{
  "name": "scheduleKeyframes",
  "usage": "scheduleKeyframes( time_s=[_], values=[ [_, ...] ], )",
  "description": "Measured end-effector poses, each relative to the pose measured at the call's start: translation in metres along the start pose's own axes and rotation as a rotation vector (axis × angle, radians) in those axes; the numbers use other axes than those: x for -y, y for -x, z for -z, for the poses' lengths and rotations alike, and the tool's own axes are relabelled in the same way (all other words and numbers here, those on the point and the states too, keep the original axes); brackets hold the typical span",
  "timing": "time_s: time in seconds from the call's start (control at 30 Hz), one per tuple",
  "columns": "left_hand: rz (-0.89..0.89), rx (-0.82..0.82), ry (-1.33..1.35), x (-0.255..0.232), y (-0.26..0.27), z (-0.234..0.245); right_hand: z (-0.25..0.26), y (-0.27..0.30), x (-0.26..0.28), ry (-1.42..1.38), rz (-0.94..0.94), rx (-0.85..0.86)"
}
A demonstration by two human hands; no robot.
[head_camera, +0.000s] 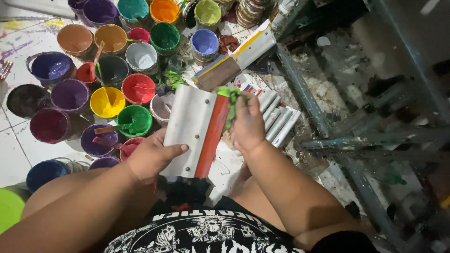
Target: Cleaning ink from a screen printing squeegee using a cloth
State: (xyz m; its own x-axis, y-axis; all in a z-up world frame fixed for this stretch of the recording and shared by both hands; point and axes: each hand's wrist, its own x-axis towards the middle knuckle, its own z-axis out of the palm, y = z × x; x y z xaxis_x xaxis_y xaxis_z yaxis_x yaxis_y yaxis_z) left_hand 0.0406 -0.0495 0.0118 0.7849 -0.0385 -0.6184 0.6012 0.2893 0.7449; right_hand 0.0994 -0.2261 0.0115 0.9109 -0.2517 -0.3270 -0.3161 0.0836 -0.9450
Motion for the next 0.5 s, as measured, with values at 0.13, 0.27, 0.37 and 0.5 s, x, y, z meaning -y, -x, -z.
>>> scheduleKeyframes(
  time_s=[0.13,0.27,0.37,0.5],
  values=[
    [0.042,-0.021,0.018,0.002,0.002,-0.002,0.004,-0.014,-0.018,-0.228,0.021,0.032],
    [0.003,-0.058,0.056,0.0,0.004,-0.003,0.0,-0.012,-0.047,0.013,0.044,0.214],
    [0.022,-0.072,0.093,-0.001,0.01,-0.008,0.003,-0.012,-0.071,0.34,0.204,0.245],
    [0.022,-0.097,0.162,-0.004,0.011,-0.003,-0.001,-0.001,-0.095,0.513,0.24,0.332]
  ],
)
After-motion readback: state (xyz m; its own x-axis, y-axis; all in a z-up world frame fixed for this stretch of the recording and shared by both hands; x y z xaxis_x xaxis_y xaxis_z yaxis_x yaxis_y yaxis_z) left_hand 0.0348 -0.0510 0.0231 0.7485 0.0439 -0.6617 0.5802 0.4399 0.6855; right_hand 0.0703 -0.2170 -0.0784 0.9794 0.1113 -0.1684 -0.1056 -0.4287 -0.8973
